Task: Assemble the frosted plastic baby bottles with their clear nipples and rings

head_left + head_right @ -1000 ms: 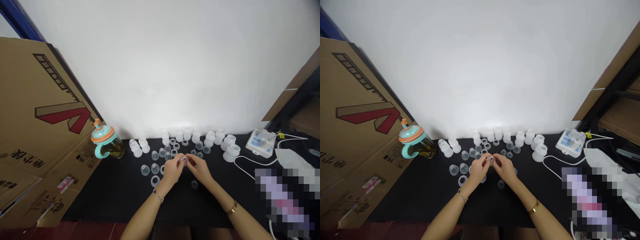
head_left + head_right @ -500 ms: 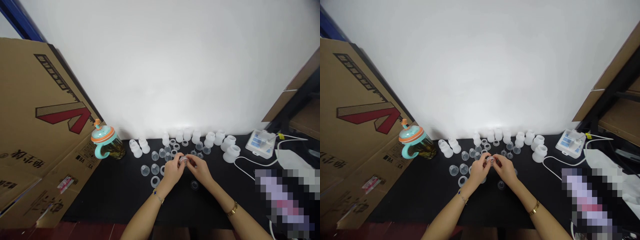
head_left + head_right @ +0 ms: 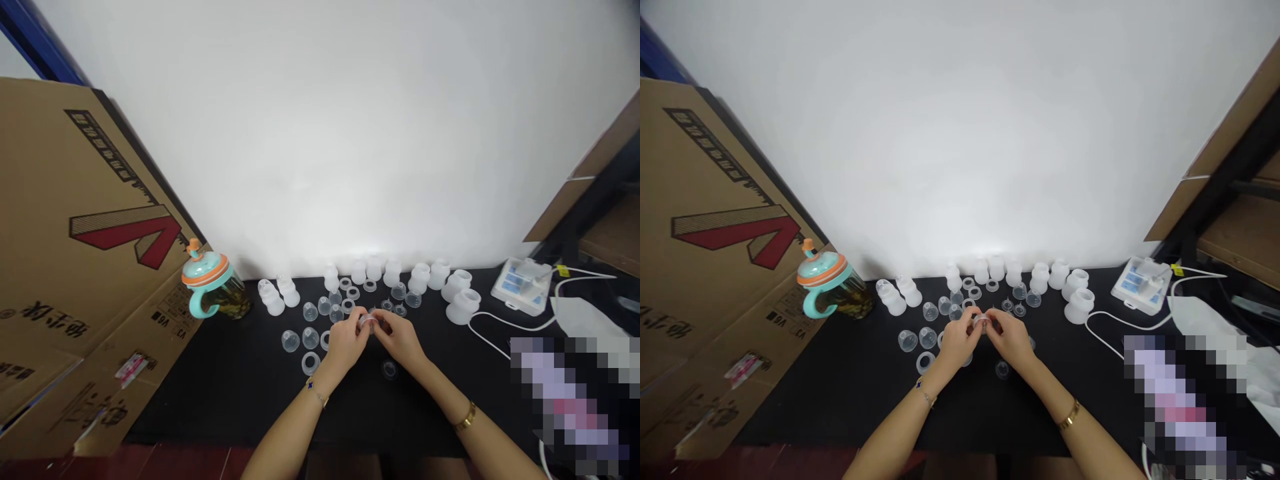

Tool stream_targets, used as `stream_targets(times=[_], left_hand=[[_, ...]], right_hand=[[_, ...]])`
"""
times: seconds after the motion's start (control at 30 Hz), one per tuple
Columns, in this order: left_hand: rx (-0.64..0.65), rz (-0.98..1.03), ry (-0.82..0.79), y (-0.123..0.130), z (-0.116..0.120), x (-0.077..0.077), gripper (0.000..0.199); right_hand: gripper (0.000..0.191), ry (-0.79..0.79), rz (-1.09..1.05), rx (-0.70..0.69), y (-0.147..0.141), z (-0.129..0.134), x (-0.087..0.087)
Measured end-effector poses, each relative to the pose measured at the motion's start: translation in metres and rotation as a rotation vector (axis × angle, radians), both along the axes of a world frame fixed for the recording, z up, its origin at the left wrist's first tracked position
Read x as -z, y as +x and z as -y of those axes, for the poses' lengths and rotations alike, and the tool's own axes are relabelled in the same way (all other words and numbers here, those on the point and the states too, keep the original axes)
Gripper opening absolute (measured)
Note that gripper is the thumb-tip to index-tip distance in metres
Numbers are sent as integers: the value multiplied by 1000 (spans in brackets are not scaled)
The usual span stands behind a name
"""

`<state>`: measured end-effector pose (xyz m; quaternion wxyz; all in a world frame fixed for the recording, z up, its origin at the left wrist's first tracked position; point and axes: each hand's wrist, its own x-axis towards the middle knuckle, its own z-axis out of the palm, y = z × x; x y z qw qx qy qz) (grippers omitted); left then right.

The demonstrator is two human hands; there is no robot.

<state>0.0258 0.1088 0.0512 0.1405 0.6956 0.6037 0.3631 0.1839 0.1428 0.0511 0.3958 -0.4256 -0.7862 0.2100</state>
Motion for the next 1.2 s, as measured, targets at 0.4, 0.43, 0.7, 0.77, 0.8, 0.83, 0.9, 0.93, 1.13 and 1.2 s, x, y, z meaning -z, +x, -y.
stream_targets(times=[0.4, 0.43, 0.7, 0.77, 0.8, 0.83, 0.9, 0.93, 1.13, 1.2], left_hand=[[-22, 132, -26, 0, 2, -2, 21], [-22, 133, -26, 0, 2, -2, 20], [-18, 22, -25, 1, 1, 1, 11], [-8, 23, -29, 1, 1, -1, 10], [-1, 25, -33, 1, 2, -1, 10], [5, 27, -38, 1, 2, -2, 10], [15, 32, -49, 1, 2, -3, 10], [18, 37, -54, 1, 2, -3, 11], [38, 124, -79, 2, 1, -2, 12], [35, 124, -65, 2, 1, -2, 13]], right_hand=[[29, -96, -55, -31, -3, 2, 0], [27, -98, -52, -33, -3, 2, -1], [22, -65, -55, -4, -3, -1, 2], [21, -57, -50, -3, -3, -1, 3], [21, -54, -43, -4, -3, -1, 3], [21, -50, -35, -5, -3, -1, 3], [20, -39, -17, -4, -3, -1, 2], [19, -34, -11, -2, -2, -1, 2], [20, -54, -39, 1, -1, -1, 3], [20, -65, -48, -7, -1, -1, 4]])
